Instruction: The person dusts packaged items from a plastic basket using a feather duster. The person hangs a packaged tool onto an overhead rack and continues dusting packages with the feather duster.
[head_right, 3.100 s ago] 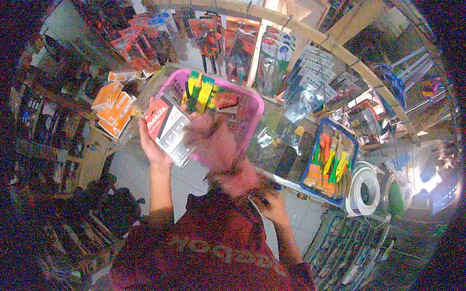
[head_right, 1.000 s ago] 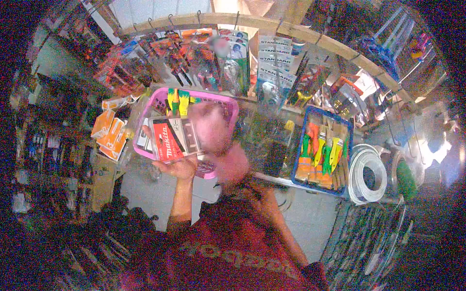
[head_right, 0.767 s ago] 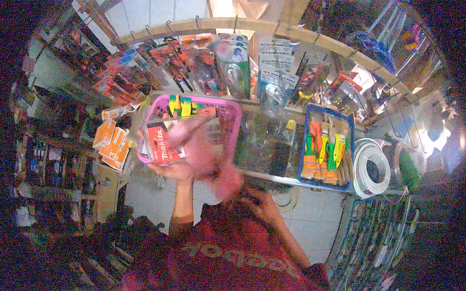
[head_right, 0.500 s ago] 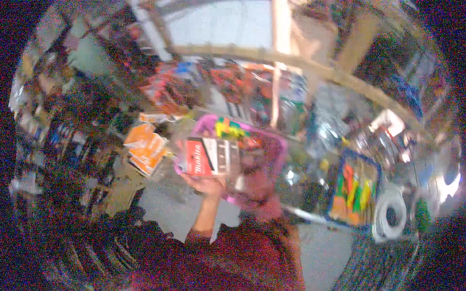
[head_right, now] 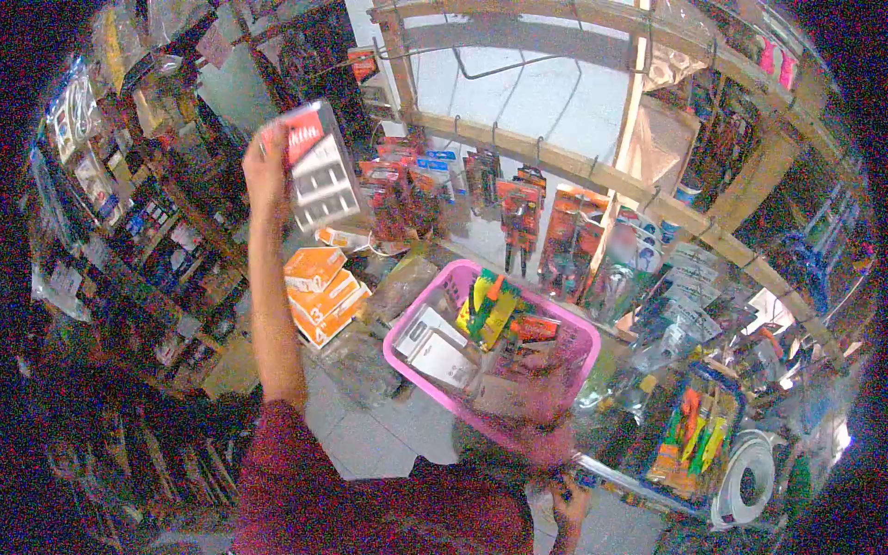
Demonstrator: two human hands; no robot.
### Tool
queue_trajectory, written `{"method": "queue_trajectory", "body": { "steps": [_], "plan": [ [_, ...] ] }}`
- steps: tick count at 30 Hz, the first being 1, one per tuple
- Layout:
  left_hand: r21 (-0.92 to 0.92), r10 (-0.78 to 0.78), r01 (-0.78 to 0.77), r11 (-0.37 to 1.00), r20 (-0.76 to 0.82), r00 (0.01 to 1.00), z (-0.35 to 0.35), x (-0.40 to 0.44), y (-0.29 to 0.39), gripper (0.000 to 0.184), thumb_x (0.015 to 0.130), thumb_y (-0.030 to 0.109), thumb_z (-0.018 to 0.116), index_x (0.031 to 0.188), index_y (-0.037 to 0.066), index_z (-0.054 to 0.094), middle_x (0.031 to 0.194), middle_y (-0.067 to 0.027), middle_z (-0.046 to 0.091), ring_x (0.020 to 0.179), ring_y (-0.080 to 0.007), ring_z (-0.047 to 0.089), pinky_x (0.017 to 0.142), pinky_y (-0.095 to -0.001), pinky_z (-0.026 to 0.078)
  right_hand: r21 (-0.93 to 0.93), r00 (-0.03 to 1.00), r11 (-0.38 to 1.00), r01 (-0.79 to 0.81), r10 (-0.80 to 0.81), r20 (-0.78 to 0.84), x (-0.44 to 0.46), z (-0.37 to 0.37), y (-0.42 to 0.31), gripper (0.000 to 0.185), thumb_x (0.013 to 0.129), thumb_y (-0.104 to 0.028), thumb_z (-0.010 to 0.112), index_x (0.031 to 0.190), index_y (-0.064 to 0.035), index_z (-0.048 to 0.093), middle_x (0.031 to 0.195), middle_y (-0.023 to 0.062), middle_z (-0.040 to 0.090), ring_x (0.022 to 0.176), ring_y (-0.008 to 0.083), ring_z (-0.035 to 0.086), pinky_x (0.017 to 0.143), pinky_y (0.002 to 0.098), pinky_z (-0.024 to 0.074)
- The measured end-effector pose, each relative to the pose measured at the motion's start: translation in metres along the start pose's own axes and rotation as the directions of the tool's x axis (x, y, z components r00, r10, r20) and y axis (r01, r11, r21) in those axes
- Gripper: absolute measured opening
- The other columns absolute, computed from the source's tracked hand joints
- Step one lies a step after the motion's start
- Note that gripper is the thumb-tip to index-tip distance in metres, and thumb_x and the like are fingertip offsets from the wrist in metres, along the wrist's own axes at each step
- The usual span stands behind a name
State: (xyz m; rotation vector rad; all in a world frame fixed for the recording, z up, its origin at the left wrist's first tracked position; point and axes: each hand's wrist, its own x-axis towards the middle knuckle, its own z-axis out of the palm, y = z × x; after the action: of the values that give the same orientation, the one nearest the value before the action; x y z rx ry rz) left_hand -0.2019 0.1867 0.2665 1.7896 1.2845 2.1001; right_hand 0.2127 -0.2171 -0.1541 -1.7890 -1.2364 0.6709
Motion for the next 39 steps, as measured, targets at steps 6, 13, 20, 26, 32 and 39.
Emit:
{"method": "queue_trajectory", "body": {
  "steps": [6, 13, 20, 26, 32, 39],
  "plan": [
    [-0.107, -0.074, 0.098, 0.989, 0.209, 0.975, -0.005, 0.117, -0.03, 0.042, 0.089, 0.038, 0.058, 0.102, -0.002, 0.056, 0.085, -0.006, 0.062, 0.075, -0.0114, 0.056, 0.067, -0.0278, 0.046, -0.021, 0.99, 0.99, -0.142, 0.142, -0.004, -0.004, 0.022, 0.031, 0.043, 0.075, -0.029, 0.073, 0.102, 0.0025, 0.065, 0.077, 0.0149, 0.065, 0.068, 0.0243, 0.06, 0.07, 0.0344, 0.048],
    [-0.085, -0.212, 0.271, 0.959, 0.422, 0.882, -0.001, 0.157, -0.032, 0.046, 0.09, 0.044, 0.054, 0.104, 0.0, 0.056, 0.089, -0.0049, 0.062, 0.077, -0.0109, 0.056, 0.067, -0.0281, 0.047, -0.007, 0.985, 0.991, -0.137, 0.136, -0.107, -0.012, 0.031, 0.002, 0.035, 0.08, -0.025, 0.069, 0.102, 0.0012, 0.063, 0.073, 0.0099, 0.061, 0.069, 0.0197, 0.057, 0.069, 0.032, 0.0459],
    [-0.053, -0.317, 0.418, 0.907, 0.567, 0.76, 0.002, 0.163, -0.024, 0.043, 0.09, 0.046, 0.052, 0.099, 0.005, 0.061, 0.087, -0.0018, 0.064, 0.071, -0.0087, 0.059, 0.064, -0.0248, 0.05, 0.045, 0.977, 0.982, -0.181, 0.185, -0.104, -0.021, 0.034, -0.02, 0.027, 0.081, -0.022, 0.067, 0.095, 0.0011, 0.064, 0.073, 0.0093, 0.061, 0.067, 0.0183, 0.055, 0.064, 0.031, 0.0442],
    [-0.006, -0.432, 0.555, 0.832, 0.62, 0.655, 0.004, 0.174, -0.027, 0.04, 0.086, 0.046, 0.059, 0.092, 0.007, 0.064, 0.078, -0.0039, 0.067, 0.058, -0.011, 0.063, 0.051, -0.026, 0.052, 0.005, 0.975, 0.982, -0.191, 0.191, -0.118, -0.018, 0.032, -0.032, 0.029, 0.081, -0.023, 0.065, 0.097, 0.0016, 0.064, 0.074, 0.01, 0.063, 0.065, 0.0166, 0.055, 0.062, 0.03, 0.0433],
    [-0.077, -0.468, 0.679, 0.73, 0.669, 0.578, 0.004, 0.155, -0.037, 0.036, 0.086, 0.042, 0.06, 0.092, 0.007, 0.064, 0.075, -0.0044, 0.067, 0.055, -0.0118, 0.064, 0.047, -0.0257, 0.053, 0.067, 0.98, 0.981, -0.181, 0.186, -0.072, -0.011, 0.026, -0.051, 0.03, 0.082, -0.024, 0.062, 0.097, 0.0014, 0.064, 0.072, 0.0094, 0.064, 0.064, 0.015, 0.055, 0.061, 0.0302, 0.0433],
    [-0.243, -0.245, 0.495, 0.834, 0.642, 0.727, 0.033, 0.144, -0.09, 0.036, 0.09, 0.041, 0.053, 0.104, 0.008, 0.057, 0.09, -0.0024, 0.064, 0.073, -0.0095, 0.062, 0.064, -0.0274, 0.053, 0.078, 0.967, 0.972, -0.223, 0.23, -0.108, -0.012, 0.026, -0.053, 0.028, 0.081, -0.023, 0.065, 0.095, 0.0014, 0.063, 0.074, 0.0092, 0.064, 0.063, 0.0146, 0.052, 0.06, 0.0306, 0.0428]
  ]
}}
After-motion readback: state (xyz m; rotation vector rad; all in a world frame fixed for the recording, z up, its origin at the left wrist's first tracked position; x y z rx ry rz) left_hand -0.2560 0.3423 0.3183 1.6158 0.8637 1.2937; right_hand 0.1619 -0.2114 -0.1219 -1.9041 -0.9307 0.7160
